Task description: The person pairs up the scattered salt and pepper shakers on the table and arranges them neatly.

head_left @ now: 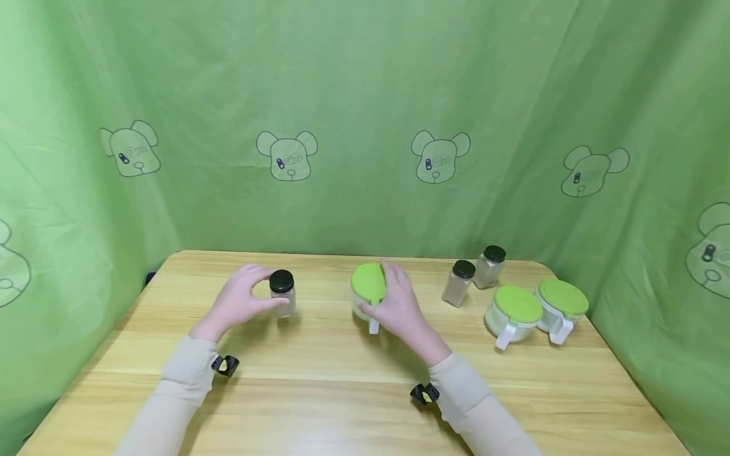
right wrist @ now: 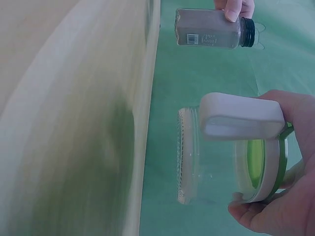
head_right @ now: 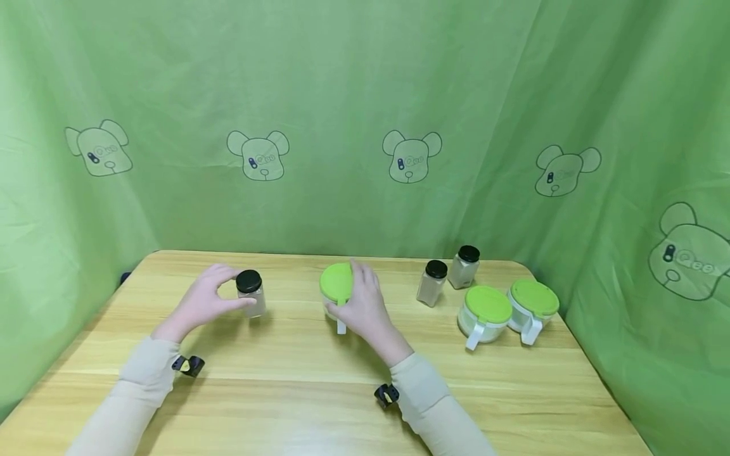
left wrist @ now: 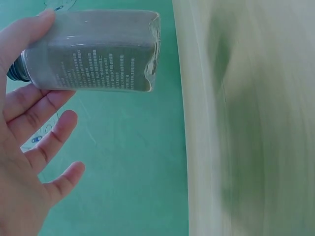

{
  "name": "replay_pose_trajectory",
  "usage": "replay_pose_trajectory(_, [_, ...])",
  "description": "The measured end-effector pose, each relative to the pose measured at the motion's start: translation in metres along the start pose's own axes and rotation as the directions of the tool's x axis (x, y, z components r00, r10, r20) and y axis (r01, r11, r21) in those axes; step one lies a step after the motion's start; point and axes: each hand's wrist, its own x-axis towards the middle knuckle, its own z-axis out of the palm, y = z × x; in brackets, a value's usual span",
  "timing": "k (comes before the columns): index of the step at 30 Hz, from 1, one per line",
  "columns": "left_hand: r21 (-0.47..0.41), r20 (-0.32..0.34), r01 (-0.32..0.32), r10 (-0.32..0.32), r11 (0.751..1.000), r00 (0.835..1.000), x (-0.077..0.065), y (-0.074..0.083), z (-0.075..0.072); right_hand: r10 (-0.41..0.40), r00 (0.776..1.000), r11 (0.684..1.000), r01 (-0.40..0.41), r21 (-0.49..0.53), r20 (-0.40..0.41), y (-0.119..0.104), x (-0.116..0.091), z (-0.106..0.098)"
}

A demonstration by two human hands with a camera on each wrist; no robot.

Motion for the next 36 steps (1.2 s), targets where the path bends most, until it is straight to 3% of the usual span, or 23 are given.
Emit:
replay_pose_trajectory(17, [0.005, -0.004, 0.034, -0.034, 0.999, 0.999, -0.012, -0.013, -0.014, -0.079, 0.997, 0.997, 0.079, 0.0, 0.004, -0.013, -0.008, 0.009])
replay_pose_trajectory(36, [-0.022, 0.015, 0.097, -0.097, 0.995, 0.995, -0.033, -0.038, -0.037, -0.078, 0.996, 0.996, 0.076, 0.046, 0.044, -0.044, -0.006, 0.03])
